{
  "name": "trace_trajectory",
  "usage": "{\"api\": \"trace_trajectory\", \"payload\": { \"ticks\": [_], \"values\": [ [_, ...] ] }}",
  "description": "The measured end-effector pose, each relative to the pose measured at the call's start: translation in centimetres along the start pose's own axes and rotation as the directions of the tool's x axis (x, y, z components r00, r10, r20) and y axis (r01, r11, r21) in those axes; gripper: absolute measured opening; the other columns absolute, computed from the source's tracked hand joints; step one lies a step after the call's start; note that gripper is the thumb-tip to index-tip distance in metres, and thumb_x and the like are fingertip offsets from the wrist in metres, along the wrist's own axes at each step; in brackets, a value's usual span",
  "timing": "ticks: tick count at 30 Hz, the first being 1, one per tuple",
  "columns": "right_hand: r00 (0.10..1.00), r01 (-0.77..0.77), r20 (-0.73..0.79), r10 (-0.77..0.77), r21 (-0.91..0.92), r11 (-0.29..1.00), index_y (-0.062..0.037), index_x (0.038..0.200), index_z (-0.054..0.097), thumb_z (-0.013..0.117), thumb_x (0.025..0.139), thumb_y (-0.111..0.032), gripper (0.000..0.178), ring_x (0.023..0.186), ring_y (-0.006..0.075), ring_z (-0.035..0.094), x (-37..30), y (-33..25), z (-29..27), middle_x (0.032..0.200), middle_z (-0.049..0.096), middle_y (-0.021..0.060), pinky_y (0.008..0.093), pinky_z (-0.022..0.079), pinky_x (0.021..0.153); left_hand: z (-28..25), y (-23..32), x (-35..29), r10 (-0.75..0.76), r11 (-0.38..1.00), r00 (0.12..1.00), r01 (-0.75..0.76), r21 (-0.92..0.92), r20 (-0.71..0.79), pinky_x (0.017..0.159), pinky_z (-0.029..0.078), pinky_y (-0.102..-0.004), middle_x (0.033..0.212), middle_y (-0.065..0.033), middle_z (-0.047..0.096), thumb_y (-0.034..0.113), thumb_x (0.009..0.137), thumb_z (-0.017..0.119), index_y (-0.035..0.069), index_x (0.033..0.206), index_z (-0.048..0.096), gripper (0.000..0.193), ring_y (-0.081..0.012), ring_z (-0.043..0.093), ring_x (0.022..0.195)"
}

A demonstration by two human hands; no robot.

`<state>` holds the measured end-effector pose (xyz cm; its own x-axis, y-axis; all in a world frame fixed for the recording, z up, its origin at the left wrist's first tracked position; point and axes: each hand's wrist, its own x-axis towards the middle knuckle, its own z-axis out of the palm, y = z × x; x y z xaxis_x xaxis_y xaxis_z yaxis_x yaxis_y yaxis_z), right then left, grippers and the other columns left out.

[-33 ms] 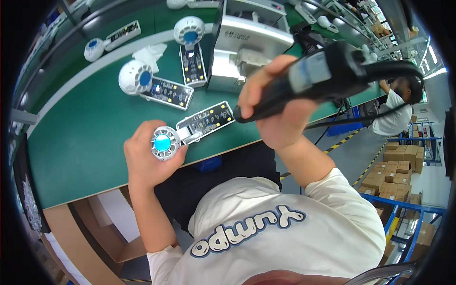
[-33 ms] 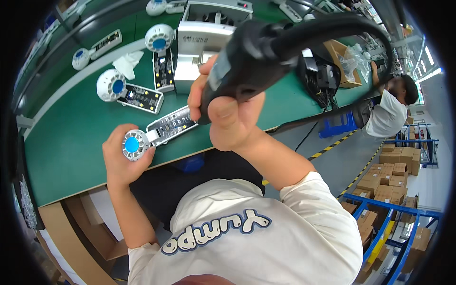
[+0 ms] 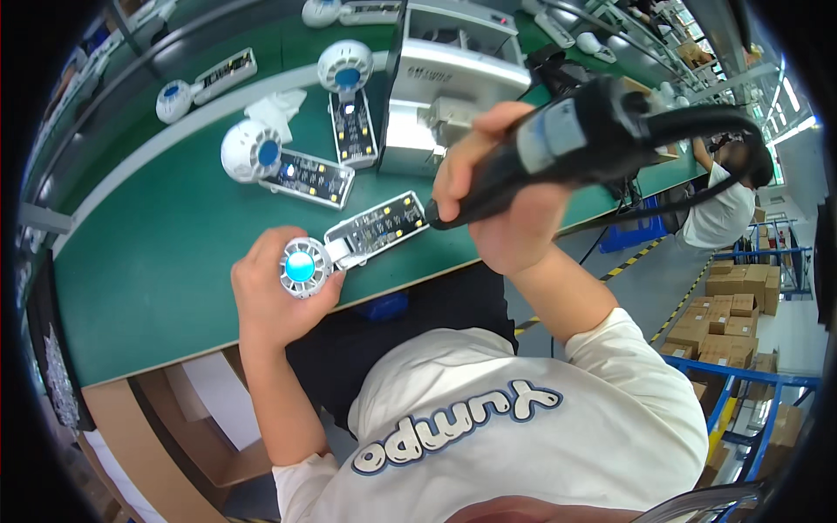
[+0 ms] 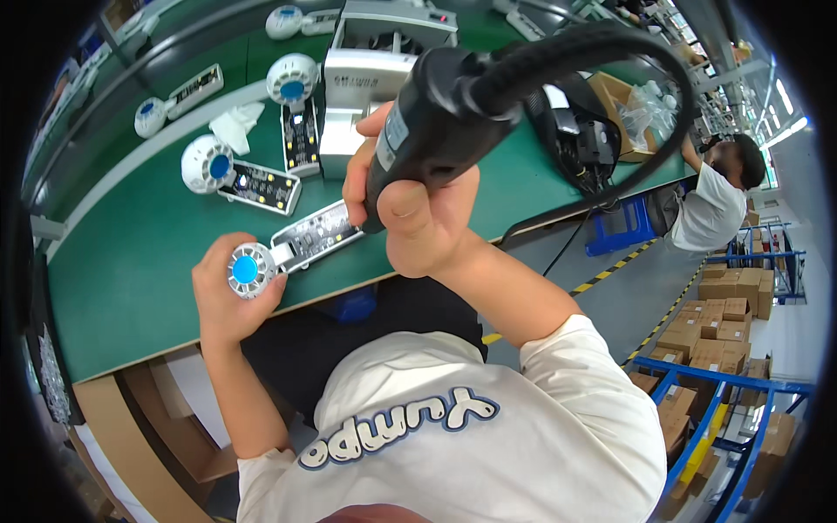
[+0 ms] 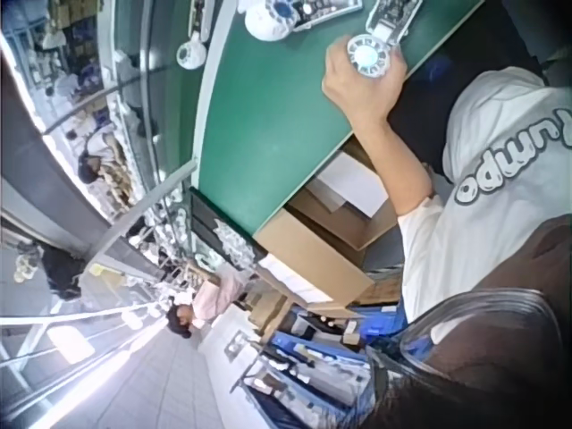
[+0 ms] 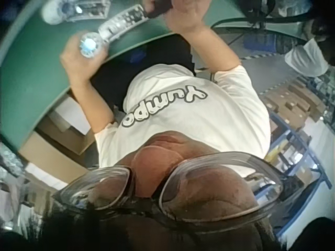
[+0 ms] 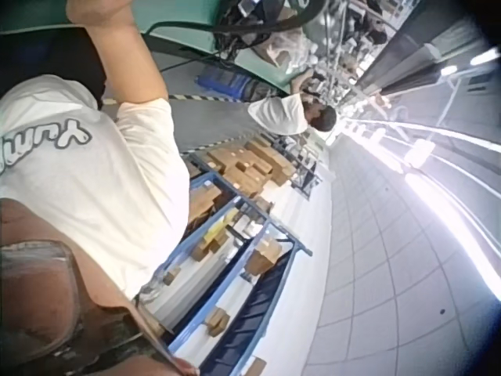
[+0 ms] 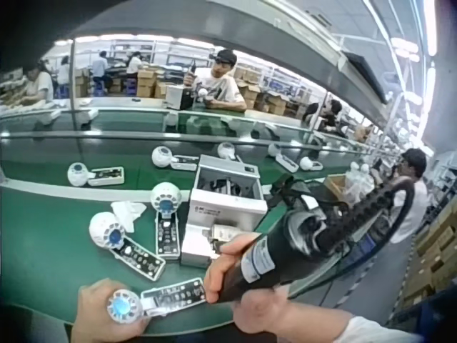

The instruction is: Assembling electronic components and scanning them using a barcode scanner on an assembly line.

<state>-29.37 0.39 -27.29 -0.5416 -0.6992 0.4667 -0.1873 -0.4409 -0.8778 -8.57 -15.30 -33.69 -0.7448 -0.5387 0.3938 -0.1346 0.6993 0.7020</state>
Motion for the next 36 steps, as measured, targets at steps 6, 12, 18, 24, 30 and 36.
{"api": "trace_trajectory", "payload": {
  "ticks": [6, 12, 18, 24, 30, 36],
  "values": [
    [0.916, 0.353, -0.159, -0.369, -0.118, 0.928, -0.0035, 0.126, 0.048, 0.059, 0.088, -0.07, 0.078, 0.058, 0.0189, 0.059, 4.1, -1.9, -0.3, 0.074, 0.058, 0.0075, 0.0324, 0.049, 0.056, 0.1, 0.1, -0.5, -0.029, 0.999, 0.999, 0.029, -0.012, -0.016, 0.064, 0.054, -0.0351, 0.083, -0.0111, 0.068, 0.022, 0.061, 0.086, 0.003, 0.095, 0.065, 0.044, -0.0276, 0.069, 0.071],
    [0.915, 0.35, -0.081, -0.396, -0.332, 0.876, 0.0016, 0.125, 0.048, 0.054, 0.093, -0.068, 0.076, 0.056, 0.0188, 0.059, 5.6, -1.0, 1.3, 0.075, 0.059, 0.0089, 0.0314, 0.049, 0.055, -0.1, 0.1, -0.6, -0.067, 0.998, 0.998, 0.067, -0.021, -0.019, 0.065, 0.054, -0.0359, 0.084, -0.012, 0.068, 0.023, 0.06, 0.086, 0.003, 0.095, 0.065, 0.045, -0.0288, 0.069, 0.072],
    [0.987, 0.158, -0.039, -0.158, -0.026, 0.987, 0.002, 0.128, 0.047, 0.053, 0.092, -0.07, 0.081, 0.058, 0.0195, 0.061, 3.9, -0.8, 3.2, 0.077, 0.061, 0.0105, 0.0317, 0.049, 0.056, 0.0, -0.4, -0.4, -0.023, 1.0, 1.0, 0.023, 0.002, -0.013, 0.066, 0.054, -0.0373, 0.086, -0.0127, 0.068, 0.026, 0.061, 0.087, 0.003, 0.095, 0.066, 0.046, -0.0308, 0.069, 0.073],
    [0.994, 0.098, 0.03, -0.103, 0.129, 0.987, 0.0011, 0.131, 0.044, 0.055, 0.09, -0.071, 0.083, 0.059, 0.0206, 0.062, 2.7, 1.1, 6.3, 0.077, 0.062, 0.0113, 0.0328, 0.051, 0.057, -0.1, -0.7, -0.5, -0.024, 0.999, 1.0, 0.024, 0.024, 0.001, 0.066, 0.055, -0.0379, 0.087, -0.0126, 0.068, 0.027, 0.061, 0.087, 0.004, 0.098, 0.066, 0.048, -0.0313, 0.069, 0.074],
    [0.994, 0.102, 0.022, -0.105, 0.111, 0.989, 0.0001, 0.131, 0.045, 0.057, 0.089, -0.071, 0.083, 0.059, 0.0214, 0.062, 2.7, 2.0, 6.3, 0.077, 0.061, 0.0115, 0.0331, 0.052, 0.058, 0.0, -1.0, -0.5, 0.01, 1.0, 1.0, -0.01, 0.027, 0.004, 0.065, 0.055, -0.0378, 0.086, -0.0121, 0.068, 0.028, 0.062, 0.087, 0.004, 0.099, 0.065, 0.05, -0.0313, 0.069, 0.074],
    [0.998, 0.027, 0.049, -0.033, 0.131, 0.991, -0.003, 0.128, 0.048, 0.061, 0.085, -0.073, 0.083, 0.059, 0.0213, 0.062, 2.7, 2.3, 6.6, 0.076, 0.061, 0.0114, 0.0328, 0.052, 0.056, -0.1, -1.3, -0.5, 0.032, 0.999, 0.999, -0.032, 0.009, 0.001, 0.064, 0.054, -0.0378, 0.085, -0.0121, 0.068, 0.028, 0.062, 0.088, 0.003, 0.099, 0.065, 0.049, -0.0318, 0.069, 0.073]
  ]
}}
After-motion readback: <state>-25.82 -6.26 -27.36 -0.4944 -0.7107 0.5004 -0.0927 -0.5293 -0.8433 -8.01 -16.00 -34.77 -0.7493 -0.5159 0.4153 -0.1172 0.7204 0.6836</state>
